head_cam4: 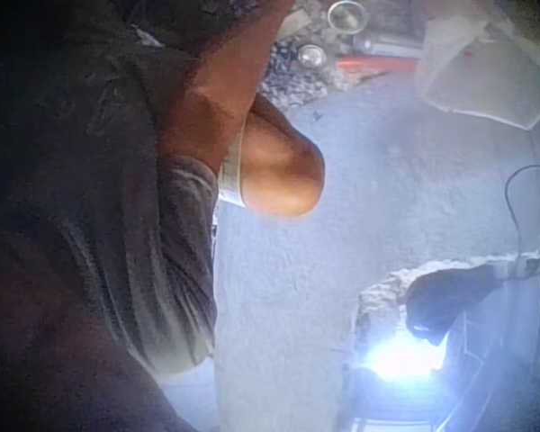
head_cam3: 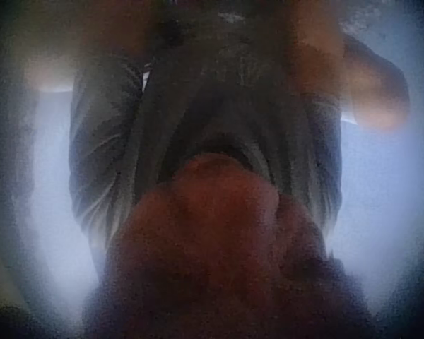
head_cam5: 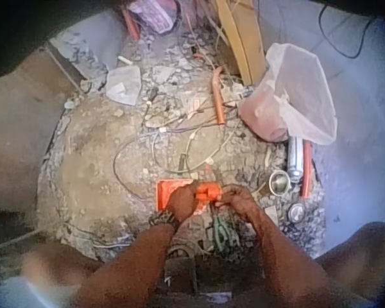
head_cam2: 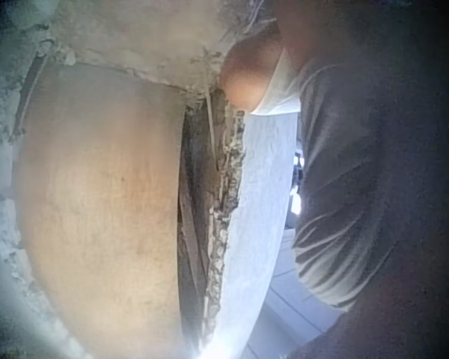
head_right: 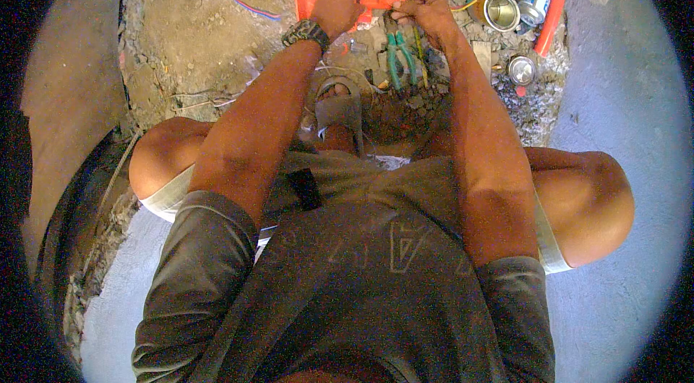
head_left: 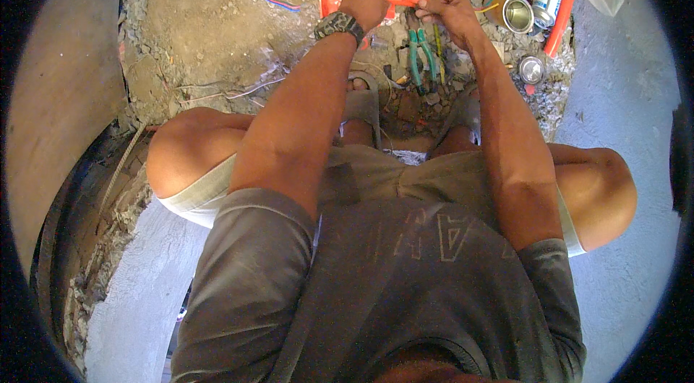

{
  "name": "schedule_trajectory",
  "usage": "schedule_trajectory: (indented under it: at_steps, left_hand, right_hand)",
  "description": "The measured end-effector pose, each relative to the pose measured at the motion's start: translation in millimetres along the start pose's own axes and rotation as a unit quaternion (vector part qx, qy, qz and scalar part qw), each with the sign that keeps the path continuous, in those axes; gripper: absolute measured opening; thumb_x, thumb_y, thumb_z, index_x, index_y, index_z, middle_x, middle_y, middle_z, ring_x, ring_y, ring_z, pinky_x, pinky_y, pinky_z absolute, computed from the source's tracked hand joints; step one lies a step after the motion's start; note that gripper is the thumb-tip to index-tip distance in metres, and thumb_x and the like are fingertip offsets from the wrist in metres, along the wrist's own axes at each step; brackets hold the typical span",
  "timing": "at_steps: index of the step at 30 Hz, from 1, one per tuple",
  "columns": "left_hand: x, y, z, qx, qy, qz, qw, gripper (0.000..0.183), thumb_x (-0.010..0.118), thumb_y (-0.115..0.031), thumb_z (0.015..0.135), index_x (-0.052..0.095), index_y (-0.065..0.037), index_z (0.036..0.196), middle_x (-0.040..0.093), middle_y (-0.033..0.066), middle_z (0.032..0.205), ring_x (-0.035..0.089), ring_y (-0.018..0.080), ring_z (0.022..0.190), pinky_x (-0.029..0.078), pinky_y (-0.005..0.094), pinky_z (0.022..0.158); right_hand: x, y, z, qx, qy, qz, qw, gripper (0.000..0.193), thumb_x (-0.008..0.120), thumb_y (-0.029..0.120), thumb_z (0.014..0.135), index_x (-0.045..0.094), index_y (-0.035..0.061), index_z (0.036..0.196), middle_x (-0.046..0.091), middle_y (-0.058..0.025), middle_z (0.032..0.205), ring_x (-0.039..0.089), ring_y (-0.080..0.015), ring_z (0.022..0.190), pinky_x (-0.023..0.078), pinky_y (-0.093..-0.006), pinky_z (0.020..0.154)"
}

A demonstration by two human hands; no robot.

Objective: The person sits on the floor and assembles an orange electrical junction box with conduit pipes and wires. They connect the pipes to the box, insert wires, and secure the components using their hands.

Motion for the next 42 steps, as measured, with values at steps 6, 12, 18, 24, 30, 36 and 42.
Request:
schedule_trajectory:
  at_steps: [6, 12, 18, 24, 30, 36, 42]
  left_hand:
    - [4.2, 1.4, 2.9, -0.007, 0.003, 0.006, 1.000, 0.052, 0.067, -0.024, 0.087, 0.060, -0.014, 0.138, 0.074, 0.0209, 0.102, 0.071, 0.0409, 0.092, 0.056, 0.0526, 0.083]
    - [1.6, -0.6, 2.8, -0.001, 0.005, -0.028, 1.000, 0.052, 0.067, -0.024, 0.087, 0.060, -0.013, 0.137, 0.074, 0.0212, 0.105, 0.071, 0.0412, 0.095, 0.056, 0.0518, 0.084]
    - [-4.3, 0.3, -3.5, 0.006, -0.005, -0.029, 1.000, 0.060, 0.074, -0.020, 0.085, 0.057, -0.014, 0.141, 0.074, 0.0209, 0.106, 0.070, 0.0416, 0.098, 0.056, 0.0509, 0.085]
    - [-13.0, -8.3, -4.3, 0.011, 0.003, -0.045, 0.999, 0.061, 0.075, -0.018, 0.083, 0.057, -0.011, 0.142, 0.073, 0.0212, 0.107, 0.070, 0.0411, 0.099, 0.057, 0.0496, 0.087]
    - [-12.6, -8.3, -5.7, 0.009, -0.004, -0.047, 0.999, 0.060, 0.075, -0.015, 0.083, 0.058, -0.011, 0.141, 0.074, 0.0210, 0.107, 0.071, 0.0402, 0.100, 0.057, 0.0486, 0.088]
    - [-20.1, -16.4, -5.5, -0.016, 0.030, -0.050, 0.998, 0.060, 0.075, -0.016, 0.084, 0.057, -0.011, 0.141, 0.073, 0.0218, 0.107, 0.071, 0.0405, 0.098, 0.057, 0.0501, 0.086]
    - [-13.5, -10.5, -5.1, -0.004, 0.012, -0.034, 0.999, 0.061, 0.073, -0.016, 0.083, 0.055, -0.010, 0.142, 0.073, 0.0227, 0.106, 0.070, 0.0414, 0.097, 0.056, 0.0516, 0.085]
  right_hand:
    - [-3.6, -2.9, 3.9, -0.015, 0.001, -0.009, 1.000, 0.022, 0.077, 0.004, 0.088, 0.069, -0.0042, 0.107, 0.075, -0.0136, 0.098, 0.074, -0.0217, 0.084, 0.062, -0.0321, 0.076]
    - [-3.8, -1.0, 0.7, -0.031, 0.005, -0.051, 0.998, 0.027, 0.077, 0.005, 0.089, 0.069, -0.0048, 0.113, 0.074, -0.0126, 0.100, 0.073, -0.0200, 0.086, 0.060, -0.0314, 0.078]
    - [0.5, -7.0, 2.0, -0.046, -0.003, -0.054, 0.997, 0.027, 0.080, 0.006, 0.087, 0.070, -0.0042, 0.111, 0.075, -0.0121, 0.093, 0.072, -0.0180, 0.081, 0.060, -0.0307, 0.075]
    - [-6.2, -6.5, 8.4, -0.043, 0.010, -0.068, 0.997, 0.029, 0.082, 0.006, 0.084, 0.071, -0.0043, 0.109, 0.075, -0.0119, 0.091, 0.071, -0.0170, 0.077, 0.060, -0.0301, 0.072]
    - [-1.4, -2.8, 2.9, -0.024, 0.002, -0.005, 1.000, 0.028, 0.082, 0.008, 0.086, 0.071, -0.0059, 0.107, 0.074, -0.0114, 0.089, 0.072, -0.0176, 0.079, 0.060, -0.0303, 0.071]
    - [-1.4, -0.8, 2.7, -0.019, -0.002, -0.034, 0.999, 0.027, 0.080, 0.007, 0.087, 0.071, -0.0061, 0.108, 0.074, -0.0121, 0.092, 0.072, -0.0174, 0.080, 0.061, -0.0303, 0.074]
    - [-15.6, -2.3, -17.3, 0.019, 0.008, -0.062, 0.998, 0.026, 0.078, 0.009, 0.088, 0.071, -0.0042, 0.109, 0.073, -0.0101, 0.090, 0.071, -0.0169, 0.076, 0.059, -0.0291, 0.068]
Point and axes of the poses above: each hand's wrist, its own z-axis towards the middle knuckle, its own x-axis out of the palm, y = z × x, the point moved 2 cm from there along z, towards the middle knuckle
